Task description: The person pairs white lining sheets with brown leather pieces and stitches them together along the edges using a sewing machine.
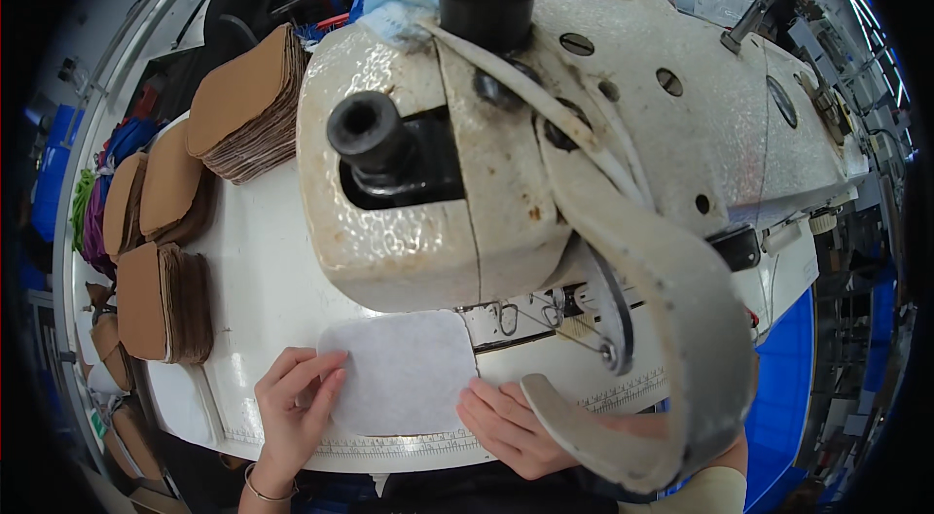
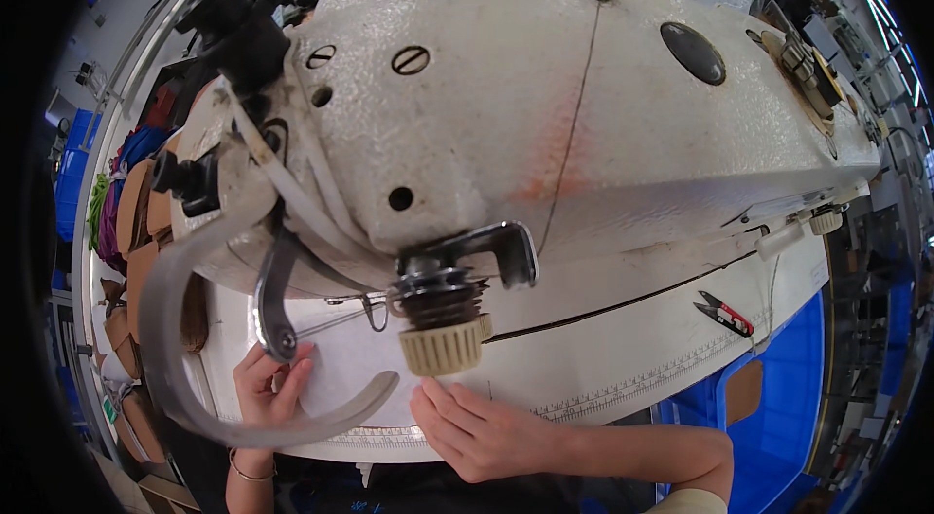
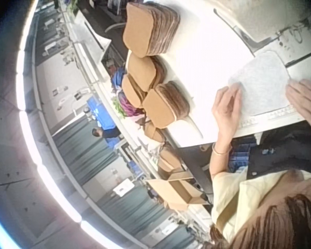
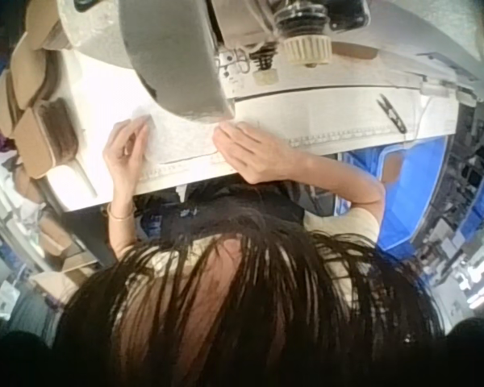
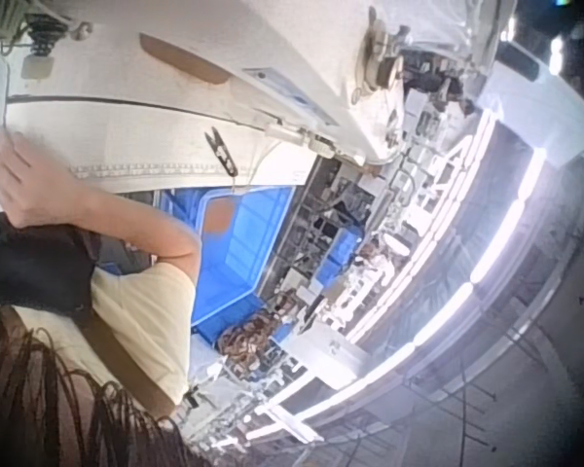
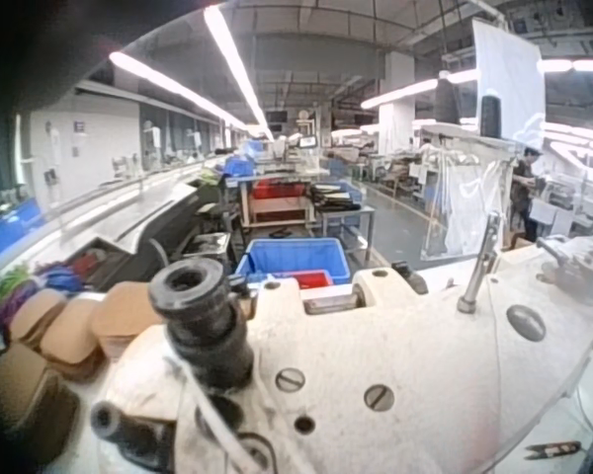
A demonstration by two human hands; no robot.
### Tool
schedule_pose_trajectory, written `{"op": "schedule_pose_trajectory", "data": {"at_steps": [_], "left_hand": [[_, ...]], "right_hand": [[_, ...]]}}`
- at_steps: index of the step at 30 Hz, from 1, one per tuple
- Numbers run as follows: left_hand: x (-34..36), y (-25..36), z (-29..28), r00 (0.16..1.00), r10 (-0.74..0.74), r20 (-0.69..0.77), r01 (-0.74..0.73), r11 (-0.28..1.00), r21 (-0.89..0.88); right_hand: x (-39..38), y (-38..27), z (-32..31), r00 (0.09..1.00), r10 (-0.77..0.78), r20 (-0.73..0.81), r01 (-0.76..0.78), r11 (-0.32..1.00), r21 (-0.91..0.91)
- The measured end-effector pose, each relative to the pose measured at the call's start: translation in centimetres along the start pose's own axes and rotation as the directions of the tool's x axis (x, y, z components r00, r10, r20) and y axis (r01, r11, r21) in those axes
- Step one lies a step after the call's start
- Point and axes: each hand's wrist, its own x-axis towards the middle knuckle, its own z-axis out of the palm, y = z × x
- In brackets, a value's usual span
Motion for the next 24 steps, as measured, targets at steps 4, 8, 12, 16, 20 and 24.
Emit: {"op": "schedule_pose_trajectory", "data": {"at_steps": [4, 8, 12, 16, 20, 24], "left_hand": [[-0.01, 0.01, -0.09, 1.0, -0.017, 0.008, 0.017, 1.0, -0.011], [0.12, 0.06, -0.24, 1.0, 0.006, 0.023, -0.006, 1.0, -0.002], [0.23, 0.09, -0.51, 0.999, 0.02, 0.034, -0.019, 0.999, -0.031], [0.18, -0.14, -0.78, 0.992, 0.127, 0.012, -0.127, 0.991, 0.041], [0.12, -0.65, -0.79, 0.996, 0.079, 0.051, -0.079, 0.997, -0.004], [0.16, -0.86, -0.79, 0.994, 0.099, 0.042, -0.099, 0.995, -0.012]], "right_hand": [[0.05, 0.0, 0.02, 1.0, -0.001, 0.015, 0.001, 1.0, 0.004], [-0.01, 0.09, 0.03, 1.0, 0.02, -0.006, -0.02, 0.999, 0.025], [-0.02, 0.12, -0.06, 1.0, -0.005, 0.015, 0.004, 0.999, 0.034], [0.51, 0.17, -0.22, 0.999, 0.033, 0.03, -0.036, 0.994, 0.102], [0.74, 0.62, -0.44, 0.993, -0.073, 0.098, 0.067, 0.996, 0.062], [0.8, 0.4, -0.33, 0.998, -0.026, 0.058, 0.023, 0.999, 0.038]]}}
